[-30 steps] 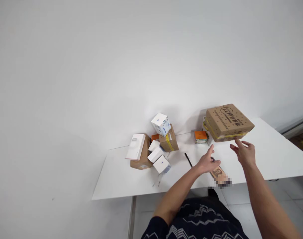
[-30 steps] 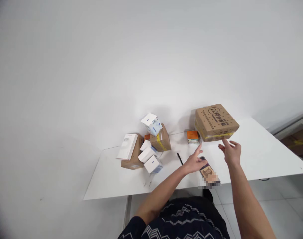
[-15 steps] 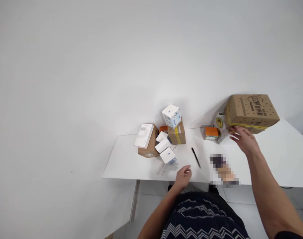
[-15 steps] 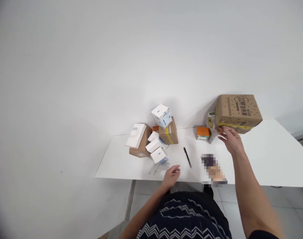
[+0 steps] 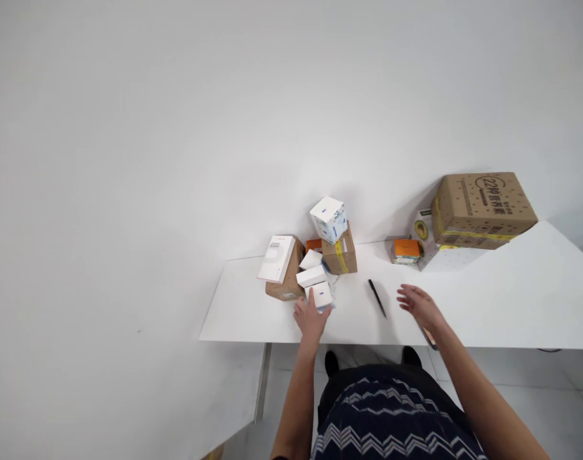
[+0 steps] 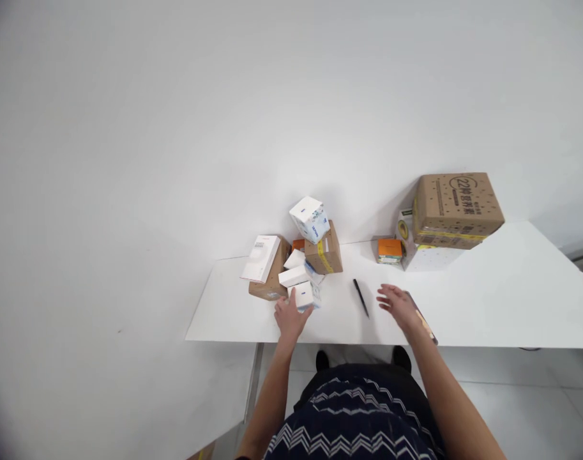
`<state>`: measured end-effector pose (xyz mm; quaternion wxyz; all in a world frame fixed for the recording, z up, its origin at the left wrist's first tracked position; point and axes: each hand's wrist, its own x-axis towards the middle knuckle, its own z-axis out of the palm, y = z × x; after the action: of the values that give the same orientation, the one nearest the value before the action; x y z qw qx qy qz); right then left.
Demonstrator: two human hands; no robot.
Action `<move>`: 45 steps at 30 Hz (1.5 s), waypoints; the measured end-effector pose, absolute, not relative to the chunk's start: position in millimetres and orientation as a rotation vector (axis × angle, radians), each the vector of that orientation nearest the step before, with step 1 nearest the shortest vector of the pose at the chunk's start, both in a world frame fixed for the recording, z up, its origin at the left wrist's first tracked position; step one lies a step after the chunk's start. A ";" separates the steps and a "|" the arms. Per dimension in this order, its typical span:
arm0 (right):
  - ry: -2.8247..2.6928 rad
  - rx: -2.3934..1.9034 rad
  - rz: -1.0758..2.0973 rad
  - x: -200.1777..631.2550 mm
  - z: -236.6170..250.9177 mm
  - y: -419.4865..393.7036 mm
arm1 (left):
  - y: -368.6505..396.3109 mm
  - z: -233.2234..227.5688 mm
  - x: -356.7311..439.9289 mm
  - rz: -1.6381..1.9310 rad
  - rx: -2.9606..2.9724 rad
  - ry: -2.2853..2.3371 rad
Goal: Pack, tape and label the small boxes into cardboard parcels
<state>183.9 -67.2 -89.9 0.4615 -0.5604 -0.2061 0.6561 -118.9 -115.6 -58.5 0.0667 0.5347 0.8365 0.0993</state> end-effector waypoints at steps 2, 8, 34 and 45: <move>-0.544 -1.426 1.727 163.8 -103.7 -86.5 | -115.3 -59.0 -121.4 0.266 1.698 2.444; -0.792 -1.488 2.032 110.9 -119.8 -120.7 | -117.6 -65.5 -120.9 0.399 1.747 2.073; -1.478 -2.024 1.282 123.9 -148.5 -87.8 | -140.1 -81.6 -53.6 0.687 1.406 1.850; -1.847 -2.201 1.096 120.9 -165.7 -85.4 | -133.8 -73.5 -44.1 0.771 1.519 1.870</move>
<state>120.9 -85.4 -165.7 0.0331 -0.7154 -0.6003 0.3561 -44.1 -133.8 -73.5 0.3011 0.5727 0.7050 0.2905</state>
